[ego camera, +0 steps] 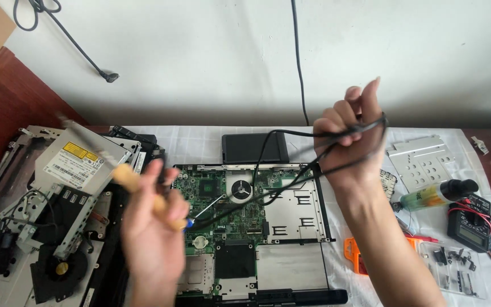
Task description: Repairing and cleaning internal laptop components using a soldering iron, screwdriver, and compressed air spray.
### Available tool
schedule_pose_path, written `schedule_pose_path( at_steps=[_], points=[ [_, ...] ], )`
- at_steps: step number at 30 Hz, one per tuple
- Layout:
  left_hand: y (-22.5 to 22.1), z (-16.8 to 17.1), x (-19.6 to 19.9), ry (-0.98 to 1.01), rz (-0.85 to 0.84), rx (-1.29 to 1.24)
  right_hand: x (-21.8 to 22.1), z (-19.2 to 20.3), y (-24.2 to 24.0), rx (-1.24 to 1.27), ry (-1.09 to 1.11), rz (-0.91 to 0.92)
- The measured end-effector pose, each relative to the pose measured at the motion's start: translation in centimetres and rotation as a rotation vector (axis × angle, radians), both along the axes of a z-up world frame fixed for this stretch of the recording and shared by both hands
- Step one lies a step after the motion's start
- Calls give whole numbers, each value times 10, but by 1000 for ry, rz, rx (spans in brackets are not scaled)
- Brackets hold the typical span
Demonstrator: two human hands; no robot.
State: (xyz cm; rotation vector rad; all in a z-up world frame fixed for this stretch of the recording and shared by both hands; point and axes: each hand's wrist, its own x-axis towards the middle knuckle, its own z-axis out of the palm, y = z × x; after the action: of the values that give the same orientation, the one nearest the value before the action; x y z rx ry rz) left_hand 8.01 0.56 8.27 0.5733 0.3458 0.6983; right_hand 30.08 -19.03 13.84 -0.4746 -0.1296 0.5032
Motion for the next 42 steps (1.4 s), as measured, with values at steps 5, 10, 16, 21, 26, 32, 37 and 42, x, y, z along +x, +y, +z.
schedule_pose_path(
  at_steps=[5, 10, 16, 21, 26, 32, 37, 42],
  points=[
    [-20, -11, 31, -59, -83, -51, -9, -10, -4, 476, 201, 346],
    [-44, 28, 44, 138, -128, -197, -32, -14, 6, 626, 434, 377],
    [-40, 9, 33, -14, -158, 9, -29, -36, -2, 623, 201, 769],
    [-26, 19, 21, 270, -55, 260, -42, -35, -22, -101, -504, 687],
    [-16, 31, 13, 487, 19, 375, -100, -5, -34, -880, -1168, 652],
    [-27, 33, 11, 523, -6, 447, -183, -62, -25, -1298, -1104, 576],
    [-39, 41, 8, 121, -15, 344, -212, -71, -3, -1226, -1282, -55],
    [-58, 53, 7, 309, -12, 711, -201, -79, -1, -874, -453, 289]
  ],
)
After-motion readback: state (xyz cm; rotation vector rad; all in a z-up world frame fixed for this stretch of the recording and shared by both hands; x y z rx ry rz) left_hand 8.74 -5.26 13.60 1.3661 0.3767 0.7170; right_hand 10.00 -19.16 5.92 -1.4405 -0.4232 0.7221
